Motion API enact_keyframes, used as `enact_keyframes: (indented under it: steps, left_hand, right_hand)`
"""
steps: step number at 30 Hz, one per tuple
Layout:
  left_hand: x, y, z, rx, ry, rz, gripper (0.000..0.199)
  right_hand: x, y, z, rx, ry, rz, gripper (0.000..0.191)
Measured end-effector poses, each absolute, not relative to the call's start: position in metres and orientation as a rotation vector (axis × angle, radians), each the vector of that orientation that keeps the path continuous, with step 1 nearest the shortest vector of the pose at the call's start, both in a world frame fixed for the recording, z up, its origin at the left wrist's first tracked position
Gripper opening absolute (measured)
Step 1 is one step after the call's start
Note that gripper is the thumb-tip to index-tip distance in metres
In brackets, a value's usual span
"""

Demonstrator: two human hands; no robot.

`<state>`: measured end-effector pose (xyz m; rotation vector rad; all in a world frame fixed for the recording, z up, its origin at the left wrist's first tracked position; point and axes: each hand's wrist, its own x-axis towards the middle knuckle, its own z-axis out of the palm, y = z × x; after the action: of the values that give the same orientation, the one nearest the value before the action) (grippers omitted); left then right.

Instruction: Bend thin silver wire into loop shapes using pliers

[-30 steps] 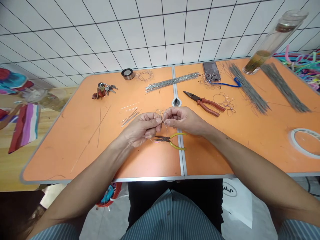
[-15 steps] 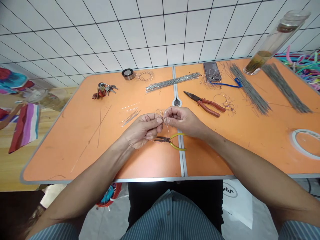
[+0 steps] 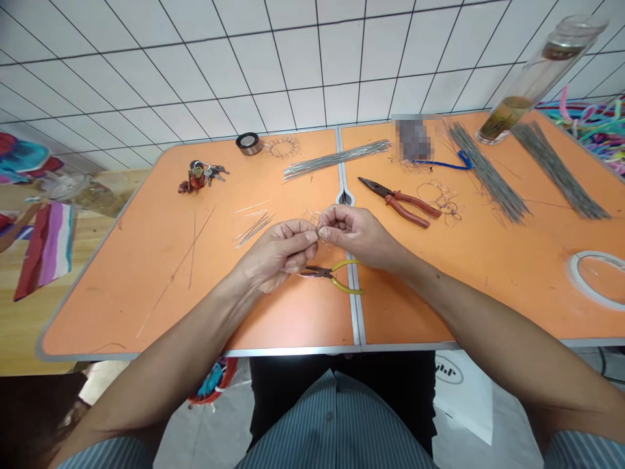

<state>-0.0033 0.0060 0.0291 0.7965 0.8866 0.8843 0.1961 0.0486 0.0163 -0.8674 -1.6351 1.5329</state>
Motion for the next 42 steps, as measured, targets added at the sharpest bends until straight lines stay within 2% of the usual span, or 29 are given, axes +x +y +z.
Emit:
enact_keyframes:
  steps: [15, 20, 30, 42]
  left_hand:
    - [0.002, 0.005, 0.025, 0.987, 1.133, 0.950, 0.022]
    - [0.001, 0.005, 0.024, 1.040, 1.146, 0.885, 0.014]
    - [0.008, 0.001, 0.022, 1.030, 1.127, 0.945, 0.014]
    - [0.006, 0.005, 0.024, 0.959, 1.093, 0.955, 0.015]
  right_hand:
    - [0.206, 0.053, 0.011, -0.853, -1.672, 1.522, 0.035]
    - [0.209, 0.055, 0.017, -0.875, -1.700, 1.444, 0.038]
    - [0.205, 0.055, 0.023, -0.953, -1.626, 1.444, 0.021]
    - [0.209, 0.060, 0.013, -0.813, -1.631, 1.550, 0.035]
